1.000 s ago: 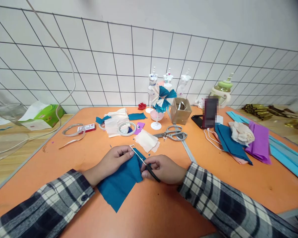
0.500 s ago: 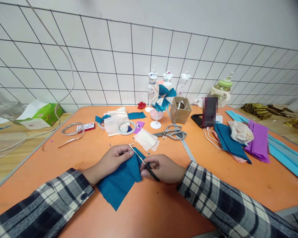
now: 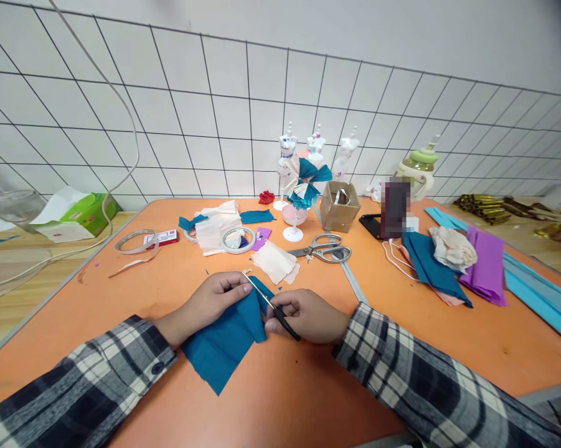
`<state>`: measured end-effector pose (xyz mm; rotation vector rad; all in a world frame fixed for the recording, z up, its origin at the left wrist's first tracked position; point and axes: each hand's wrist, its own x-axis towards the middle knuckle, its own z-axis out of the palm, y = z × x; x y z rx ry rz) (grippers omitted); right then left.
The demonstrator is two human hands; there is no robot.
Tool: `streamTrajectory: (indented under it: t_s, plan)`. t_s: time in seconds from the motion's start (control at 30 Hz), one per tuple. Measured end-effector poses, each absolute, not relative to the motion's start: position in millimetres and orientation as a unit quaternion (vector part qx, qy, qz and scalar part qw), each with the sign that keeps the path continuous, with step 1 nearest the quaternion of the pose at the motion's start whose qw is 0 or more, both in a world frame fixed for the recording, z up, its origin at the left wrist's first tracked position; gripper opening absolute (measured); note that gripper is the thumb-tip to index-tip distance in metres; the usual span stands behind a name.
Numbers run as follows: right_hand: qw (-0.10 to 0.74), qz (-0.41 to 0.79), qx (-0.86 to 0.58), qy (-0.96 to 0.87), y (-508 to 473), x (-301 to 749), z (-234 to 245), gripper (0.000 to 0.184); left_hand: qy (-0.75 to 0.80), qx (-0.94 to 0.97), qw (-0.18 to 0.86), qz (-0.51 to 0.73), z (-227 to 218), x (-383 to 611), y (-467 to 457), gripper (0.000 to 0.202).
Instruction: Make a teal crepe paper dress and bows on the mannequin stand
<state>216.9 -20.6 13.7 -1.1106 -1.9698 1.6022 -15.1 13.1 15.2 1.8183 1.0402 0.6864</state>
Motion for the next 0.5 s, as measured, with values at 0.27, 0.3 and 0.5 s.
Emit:
streamTrajectory:
  t_s: [0.27, 0.3, 0.5]
  plan:
    - [0.183, 0.571, -0.398, -0.695, -20.9, 217.7, 14.4, 0.030, 0.415, 0.744, 0.446, 0.273, 16.1, -17.0, 11.8, 0.040]
    - [0.184, 0.570, -0.398, -0.695, -20.6, 217.9, 13.7, 0.030, 0.415, 0.745, 0.446, 0.274, 15.6, -17.3, 11.8, 0.040]
    - [0.182, 0.574, -0.392, -0.695, -20.7, 217.6, 12.3, 0.028, 0.416, 0.743, 0.443, 0.282, 16.3, -16.6, 12.0, 0.039]
